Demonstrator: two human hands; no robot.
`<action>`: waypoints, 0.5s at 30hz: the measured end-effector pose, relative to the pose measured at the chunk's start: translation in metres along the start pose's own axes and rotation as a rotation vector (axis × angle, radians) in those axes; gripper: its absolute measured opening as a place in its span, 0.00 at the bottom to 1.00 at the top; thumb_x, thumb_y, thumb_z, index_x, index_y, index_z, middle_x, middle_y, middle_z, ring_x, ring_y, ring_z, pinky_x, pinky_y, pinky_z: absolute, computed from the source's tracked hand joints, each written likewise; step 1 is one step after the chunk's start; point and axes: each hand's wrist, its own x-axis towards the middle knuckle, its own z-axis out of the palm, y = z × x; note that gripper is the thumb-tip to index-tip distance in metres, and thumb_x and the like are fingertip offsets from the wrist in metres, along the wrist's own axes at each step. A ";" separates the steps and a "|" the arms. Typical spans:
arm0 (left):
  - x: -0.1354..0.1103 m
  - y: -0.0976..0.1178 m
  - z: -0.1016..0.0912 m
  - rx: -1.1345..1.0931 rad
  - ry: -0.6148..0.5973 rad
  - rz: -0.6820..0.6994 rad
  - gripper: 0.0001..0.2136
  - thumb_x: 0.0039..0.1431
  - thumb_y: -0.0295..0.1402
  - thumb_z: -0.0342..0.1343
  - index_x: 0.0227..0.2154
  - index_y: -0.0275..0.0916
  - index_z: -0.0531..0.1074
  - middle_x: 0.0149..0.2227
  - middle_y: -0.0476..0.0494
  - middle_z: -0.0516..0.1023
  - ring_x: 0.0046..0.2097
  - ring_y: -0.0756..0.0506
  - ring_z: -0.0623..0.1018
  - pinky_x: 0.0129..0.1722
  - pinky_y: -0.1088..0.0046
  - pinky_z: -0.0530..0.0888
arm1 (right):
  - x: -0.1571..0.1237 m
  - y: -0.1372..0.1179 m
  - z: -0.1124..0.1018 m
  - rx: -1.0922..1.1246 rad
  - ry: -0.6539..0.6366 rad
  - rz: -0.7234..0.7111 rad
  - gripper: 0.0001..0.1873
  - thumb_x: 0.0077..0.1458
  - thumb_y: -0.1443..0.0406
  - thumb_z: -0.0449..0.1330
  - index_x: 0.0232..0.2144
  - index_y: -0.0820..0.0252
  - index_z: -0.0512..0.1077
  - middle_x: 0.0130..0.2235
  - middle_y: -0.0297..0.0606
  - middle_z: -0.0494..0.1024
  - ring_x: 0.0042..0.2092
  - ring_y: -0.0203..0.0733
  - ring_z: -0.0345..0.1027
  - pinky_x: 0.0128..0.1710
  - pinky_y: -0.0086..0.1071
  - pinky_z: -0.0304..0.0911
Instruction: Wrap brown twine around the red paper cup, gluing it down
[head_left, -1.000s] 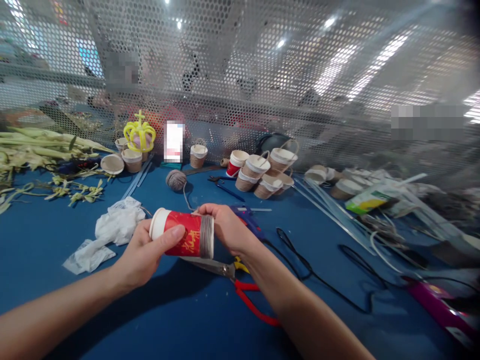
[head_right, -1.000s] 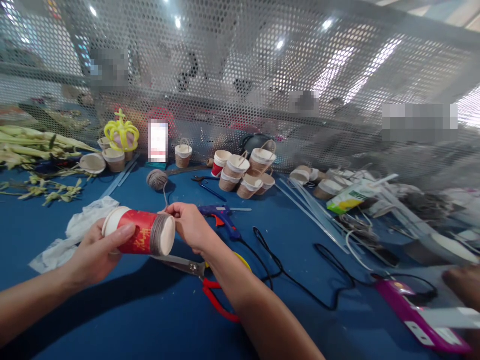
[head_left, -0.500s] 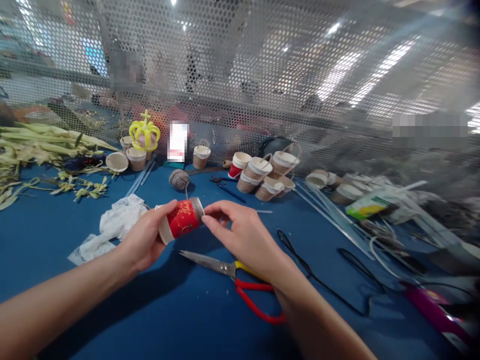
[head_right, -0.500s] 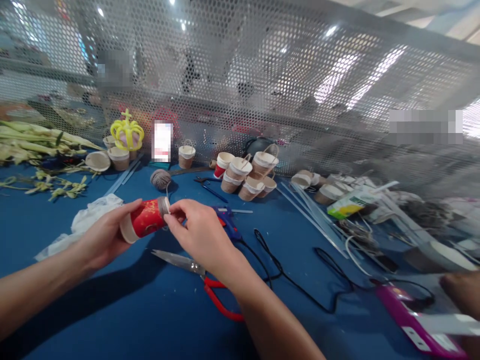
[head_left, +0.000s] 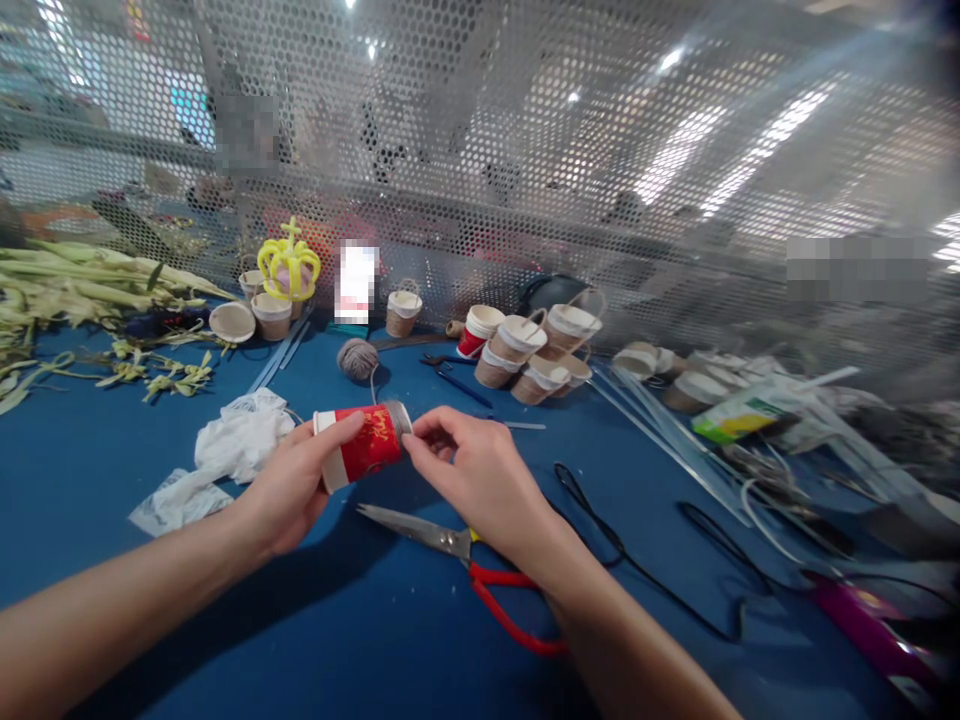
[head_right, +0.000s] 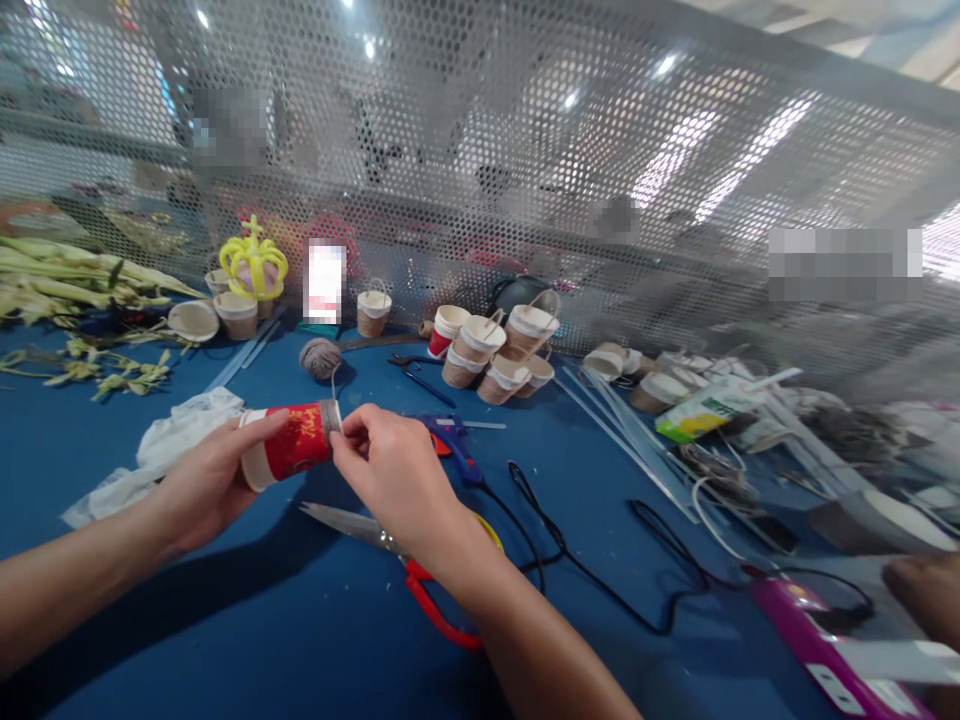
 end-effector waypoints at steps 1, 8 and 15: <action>0.000 0.000 0.000 0.005 0.002 0.001 0.06 0.48 0.31 0.58 0.28 0.33 0.74 0.26 0.46 0.79 0.27 0.51 0.74 0.28 0.79 0.68 | 0.000 0.000 0.000 -0.003 -0.001 -0.002 0.06 0.49 0.67 0.54 0.22 0.61 0.68 0.23 0.33 0.73 0.24 0.32 0.63 0.24 0.26 0.58; 0.002 -0.001 0.001 0.013 0.011 0.012 0.06 0.47 0.31 0.59 0.28 0.33 0.74 0.26 0.46 0.79 0.27 0.52 0.74 0.28 0.80 0.67 | 0.002 0.000 0.003 -0.002 0.012 0.017 0.05 0.47 0.68 0.54 0.22 0.61 0.67 0.22 0.33 0.72 0.22 0.32 0.61 0.23 0.27 0.57; 0.002 -0.003 -0.005 0.032 -0.031 0.069 0.06 0.47 0.32 0.59 0.27 0.34 0.74 0.25 0.47 0.78 0.27 0.51 0.74 0.29 0.79 0.68 | 0.003 0.000 -0.010 0.225 -0.124 0.085 0.09 0.51 0.62 0.53 0.25 0.61 0.68 0.24 0.33 0.72 0.26 0.33 0.63 0.26 0.27 0.59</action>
